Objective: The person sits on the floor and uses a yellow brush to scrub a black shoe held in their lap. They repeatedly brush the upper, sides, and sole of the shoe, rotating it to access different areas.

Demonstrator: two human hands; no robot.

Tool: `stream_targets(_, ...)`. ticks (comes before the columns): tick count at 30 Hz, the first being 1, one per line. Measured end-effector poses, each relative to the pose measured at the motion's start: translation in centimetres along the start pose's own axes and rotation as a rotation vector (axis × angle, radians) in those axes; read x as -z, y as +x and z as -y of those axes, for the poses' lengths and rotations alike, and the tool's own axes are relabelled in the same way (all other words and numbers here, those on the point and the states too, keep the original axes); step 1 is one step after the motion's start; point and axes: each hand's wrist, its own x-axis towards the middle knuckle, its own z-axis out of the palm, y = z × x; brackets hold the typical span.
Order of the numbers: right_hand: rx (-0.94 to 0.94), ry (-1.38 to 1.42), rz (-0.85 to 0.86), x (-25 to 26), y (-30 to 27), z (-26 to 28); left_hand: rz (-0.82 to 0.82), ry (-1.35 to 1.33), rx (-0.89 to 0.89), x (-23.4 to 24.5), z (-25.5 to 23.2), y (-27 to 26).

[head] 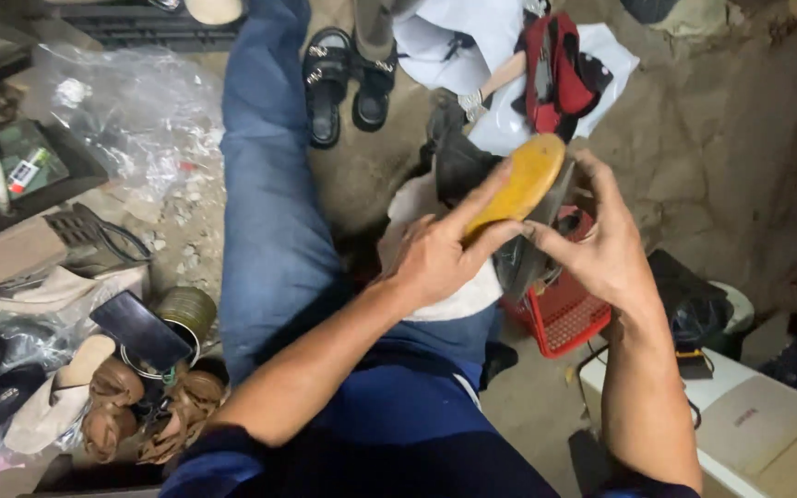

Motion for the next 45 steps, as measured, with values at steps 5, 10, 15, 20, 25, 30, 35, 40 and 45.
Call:
stream_targets(5, -0.006, -0.034, -0.08, 1.1, -2.7, -2.8, -0.061, 0.073, 0.158, -0.5, 4.9, -0.6)
stream_targets(10, 0.04, -0.002, -0.046, 1.1, -2.8, -2.6, -0.049, 0.038, 0.151, -2.1, 2.0, -0.5)
stream_targets(15, 0.05, -0.036, -0.04, 1.2, -2.9, -4.0, 0.022, 0.183, 0.184, 1.2, 3.5, 1.5)
stream_targets(20, 0.098, -0.092, -0.035, 1.0, -3.0, -4.8, 0.025, 0.141, 0.157, -2.1, 4.0, 1.4)
stream_targets(25, 0.058, -0.2, 0.045, 3.5, -3.2, -4.1, 0.094, 0.372, 0.264, 3.1, 8.6, 3.9)
stream_targets(30, 0.649, -0.604, -0.189, 2.9, -2.9, -5.5, -0.237, -0.329, 0.015, 6.5, 4.2, 3.1)
stream_targets(35, 0.682, -0.718, -0.111, -2.9, -3.5, -10.1, -0.133, -0.108, -0.106, 1.4, 3.2, 0.0)
stream_targets(40, 0.767, -0.683, -0.21, -5.3, -5.1, -11.6, 0.189, 0.723, 0.071, -1.0, 16.3, 0.4)
stream_targets(45, 0.732, -0.559, -0.221, -5.1, -5.6, -13.2, -0.159, 0.197, -0.042, -0.5, 6.6, -0.5)
